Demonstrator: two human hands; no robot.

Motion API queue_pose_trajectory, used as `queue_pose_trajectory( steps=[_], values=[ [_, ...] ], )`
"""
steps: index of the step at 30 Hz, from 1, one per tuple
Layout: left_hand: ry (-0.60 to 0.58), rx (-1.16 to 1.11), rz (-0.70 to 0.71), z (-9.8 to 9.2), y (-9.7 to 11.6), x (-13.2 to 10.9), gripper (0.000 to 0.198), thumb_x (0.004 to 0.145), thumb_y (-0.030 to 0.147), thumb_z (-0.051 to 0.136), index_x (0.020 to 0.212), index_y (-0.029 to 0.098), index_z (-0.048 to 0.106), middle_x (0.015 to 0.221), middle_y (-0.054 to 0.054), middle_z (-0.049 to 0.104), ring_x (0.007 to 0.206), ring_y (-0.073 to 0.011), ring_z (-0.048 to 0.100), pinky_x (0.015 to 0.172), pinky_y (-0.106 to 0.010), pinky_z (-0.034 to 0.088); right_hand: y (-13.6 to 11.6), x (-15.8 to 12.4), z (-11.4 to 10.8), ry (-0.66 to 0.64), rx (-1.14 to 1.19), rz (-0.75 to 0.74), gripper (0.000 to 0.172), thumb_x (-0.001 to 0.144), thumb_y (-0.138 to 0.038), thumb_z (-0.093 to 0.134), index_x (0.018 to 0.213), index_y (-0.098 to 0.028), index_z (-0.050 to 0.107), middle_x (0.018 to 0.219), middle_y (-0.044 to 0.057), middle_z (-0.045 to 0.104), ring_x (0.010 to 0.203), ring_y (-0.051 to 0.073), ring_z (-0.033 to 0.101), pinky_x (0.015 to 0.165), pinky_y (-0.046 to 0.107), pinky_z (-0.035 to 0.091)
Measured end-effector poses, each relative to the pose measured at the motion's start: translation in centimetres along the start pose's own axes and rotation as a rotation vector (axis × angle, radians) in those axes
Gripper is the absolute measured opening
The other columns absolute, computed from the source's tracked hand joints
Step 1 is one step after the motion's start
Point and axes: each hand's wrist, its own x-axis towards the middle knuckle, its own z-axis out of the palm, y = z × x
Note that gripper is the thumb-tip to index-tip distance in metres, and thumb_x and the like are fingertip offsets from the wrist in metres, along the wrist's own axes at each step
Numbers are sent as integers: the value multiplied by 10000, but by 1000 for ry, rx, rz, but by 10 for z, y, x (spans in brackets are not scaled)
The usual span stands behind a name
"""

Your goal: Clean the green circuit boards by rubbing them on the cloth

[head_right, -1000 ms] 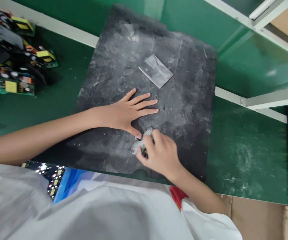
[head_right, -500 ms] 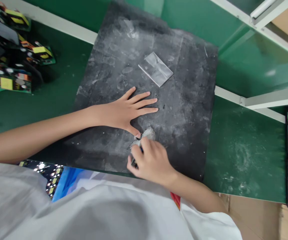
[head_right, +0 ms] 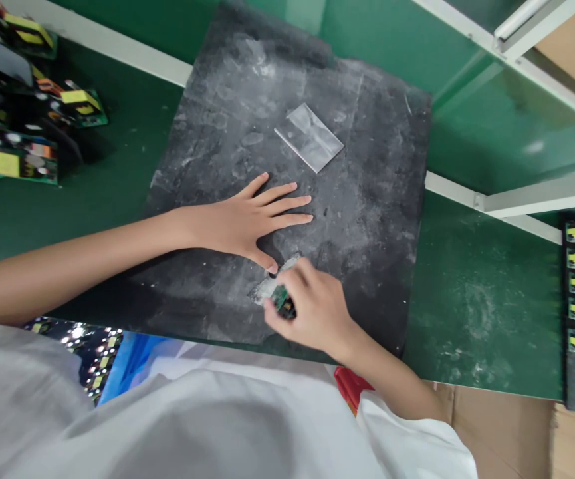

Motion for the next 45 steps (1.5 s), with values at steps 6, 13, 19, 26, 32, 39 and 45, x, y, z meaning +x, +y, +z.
queue_pose_trajectory(
  steps=[6, 13, 19, 26, 32, 39, 45],
  values=[
    [108, -102, 38, -30, 22, -10, 867, 759, 647, 559, 1458, 276, 205, 1553, -90, 101, 1421, -372, 28, 1091, -668, 29, 18, 9, -22, 15, 1026, 461, 308, 843, -529, 538, 898, -231, 485, 774, -12, 454, 565, 134, 419, 492, 259, 359],
    [222, -125, 235, -37, 57, -14, 585, 853, 498, 530, 1371, 262, 396, 1497, -58, 301, 1417, -278, 167, 1155, -546, 135, 11, 15, -14, -173, 1365, 674, 573, 819, -765, 247, 889, -226, 427, 742, 22, 434, 483, 124, 279, 462, 297, 342],
    [202, -306, 231, -26, 53, -4, 452, 868, 400, 544, 1272, 200, 512, 1289, -56, 553, 1357, -231, 305, 1143, -433, 241, 13, 16, -13, -185, 1384, 631, 581, 836, -760, 236, 883, -223, 452, 738, 31, 450, 516, 139, 293, 492, 302, 354],
    [294, -279, 198, -22, 52, -4, 395, 926, 303, 430, 1291, 157, 470, 1237, -96, 572, 1241, -222, 430, 1080, -431, 296, 17, 16, -9, 29, 1307, 528, 524, 708, -666, 642, 933, -237, 442, 752, -10, 474, 581, 140, 429, 564, 304, 428],
    [377, -331, 107, -24, 59, -4, 327, 935, 309, 405, 1204, 153, 508, 1177, -111, 579, 1109, -197, 509, 989, -380, 385, 18, 10, 0, 359, 930, 417, 571, 745, -452, 731, 1178, -282, 399, 1208, 65, 480, 957, 198, 552, 739, 317, 510],
    [365, 123, 70, -11, 67, -7, 419, 930, 284, 386, 1295, 86, 437, 1235, -149, 555, 1185, -270, 478, 1040, -506, 328, 20, 9, -3, 252, 806, 438, 632, 777, -580, 662, 1249, -252, 399, 1102, 64, 537, 852, 195, 584, 698, 323, 536],
    [432, 411, 69, 0, 76, -11, 412, 902, 158, 387, 1295, 48, 448, 1194, -152, 578, 1197, -287, 480, 1068, -544, 308, 21, 9, -5, 245, 575, 377, 498, 788, -499, 678, 1155, -225, 481, 1067, 57, 568, 855, 197, 572, 631, 283, 521]
  ],
)
